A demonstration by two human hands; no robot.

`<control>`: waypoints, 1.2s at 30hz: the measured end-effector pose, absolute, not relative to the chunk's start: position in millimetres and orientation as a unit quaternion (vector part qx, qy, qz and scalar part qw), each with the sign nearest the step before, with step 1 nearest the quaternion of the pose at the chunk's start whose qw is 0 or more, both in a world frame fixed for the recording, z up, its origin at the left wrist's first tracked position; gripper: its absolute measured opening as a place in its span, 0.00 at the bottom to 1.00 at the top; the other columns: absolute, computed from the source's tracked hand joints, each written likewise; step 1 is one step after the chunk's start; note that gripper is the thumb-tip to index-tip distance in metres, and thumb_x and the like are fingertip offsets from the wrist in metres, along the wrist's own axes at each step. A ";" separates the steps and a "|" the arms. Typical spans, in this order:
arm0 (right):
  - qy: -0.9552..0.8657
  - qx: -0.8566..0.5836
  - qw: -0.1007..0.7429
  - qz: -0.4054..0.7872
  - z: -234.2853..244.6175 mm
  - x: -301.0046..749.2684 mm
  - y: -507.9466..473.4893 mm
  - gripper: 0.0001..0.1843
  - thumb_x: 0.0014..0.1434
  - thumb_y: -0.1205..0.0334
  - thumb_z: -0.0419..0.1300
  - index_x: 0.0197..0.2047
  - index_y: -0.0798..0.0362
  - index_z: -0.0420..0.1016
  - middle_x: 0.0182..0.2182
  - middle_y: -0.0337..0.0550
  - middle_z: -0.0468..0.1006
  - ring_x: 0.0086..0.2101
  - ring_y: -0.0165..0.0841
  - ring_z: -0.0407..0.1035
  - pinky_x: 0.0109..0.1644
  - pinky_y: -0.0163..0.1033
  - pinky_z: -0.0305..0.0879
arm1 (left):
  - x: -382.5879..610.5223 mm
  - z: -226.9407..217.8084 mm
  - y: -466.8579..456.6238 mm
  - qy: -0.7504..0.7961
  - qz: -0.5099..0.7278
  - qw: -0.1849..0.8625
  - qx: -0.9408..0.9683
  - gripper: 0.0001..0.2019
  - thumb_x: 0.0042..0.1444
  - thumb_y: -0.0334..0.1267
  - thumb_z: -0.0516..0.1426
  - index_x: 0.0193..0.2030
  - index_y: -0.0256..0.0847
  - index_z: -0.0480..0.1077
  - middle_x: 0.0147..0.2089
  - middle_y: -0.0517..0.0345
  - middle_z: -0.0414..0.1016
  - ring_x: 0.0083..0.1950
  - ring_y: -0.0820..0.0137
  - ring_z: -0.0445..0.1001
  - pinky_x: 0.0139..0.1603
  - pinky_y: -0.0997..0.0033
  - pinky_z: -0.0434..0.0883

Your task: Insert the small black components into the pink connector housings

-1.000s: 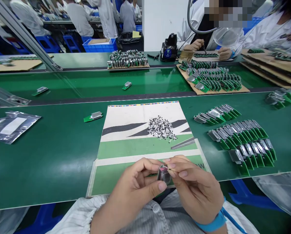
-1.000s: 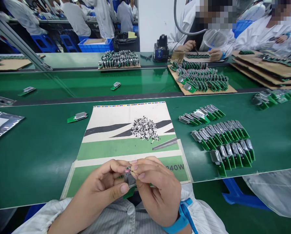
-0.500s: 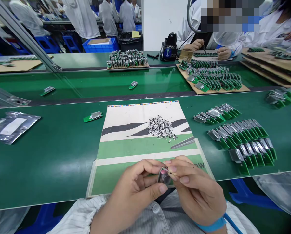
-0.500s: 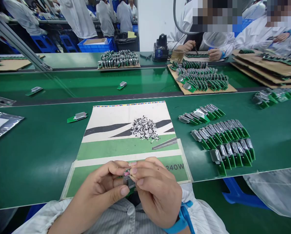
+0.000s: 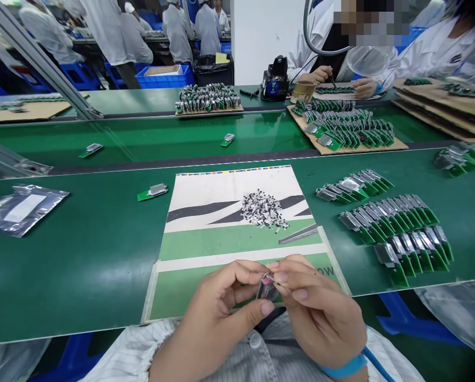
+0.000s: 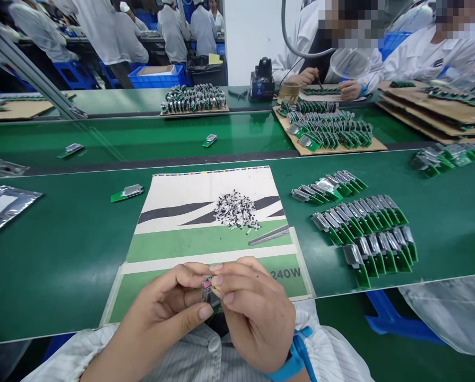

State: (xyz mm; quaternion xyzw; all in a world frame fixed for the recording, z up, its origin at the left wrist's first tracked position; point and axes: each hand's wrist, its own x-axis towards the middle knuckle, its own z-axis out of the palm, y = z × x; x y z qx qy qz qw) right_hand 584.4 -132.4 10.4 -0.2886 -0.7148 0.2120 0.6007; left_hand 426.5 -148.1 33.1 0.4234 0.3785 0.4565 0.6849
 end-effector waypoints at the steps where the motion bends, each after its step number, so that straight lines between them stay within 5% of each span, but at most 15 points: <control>1: -0.702 -0.293 0.609 0.225 10.2 582.7 -132.6 0.19 0.51 0.86 0.54 0.37 0.51 0.67 0.33 0.41 0.81 0.41 0.34 0.78 0.48 0.42 0.75 | 426.6 33.1 -148.1 0.380 0.456 0.685 0.424 0.09 0.54 0.25 0.63 0.36 0.46 0.75 0.45 0.62 0.75 0.52 0.70 0.76 0.47 0.76 0.75; 16: -0.725 -0.275 0.602 0.192 12.4 588.3 -129.2 0.19 0.50 0.87 0.53 0.36 0.53 0.67 0.32 0.42 0.81 0.40 0.36 0.78 0.46 0.44 0.76 | 425.5 31.7 -145.0 0.375 0.455 0.686 0.426 0.09 0.53 0.26 0.63 0.36 0.47 0.75 0.44 0.62 0.75 0.49 0.71 0.76 0.47 0.77 0.75; 28: -0.584 -0.305 0.670 0.342 -2.1 574.5 -137.8 0.19 0.55 0.83 0.57 0.41 0.49 0.70 0.35 0.39 0.80 0.40 0.36 0.76 0.48 0.48 0.76 | 424.4 31.5 -147.3 0.400 0.460 0.649 0.456 0.09 0.54 0.27 0.63 0.36 0.46 0.74 0.44 0.63 0.75 0.48 0.73 0.76 0.48 0.78 0.75; 36: -0.581 -0.329 0.664 0.338 1.7 574.4 -136.7 0.18 0.55 0.83 0.58 0.41 0.50 0.70 0.34 0.38 0.78 0.38 0.31 0.75 0.47 0.41 0.77 | 426.7 32.6 -144.3 0.399 0.459 0.648 0.459 0.08 0.55 0.28 0.62 0.37 0.47 0.75 0.44 0.63 0.75 0.48 0.72 0.76 0.47 0.78 0.75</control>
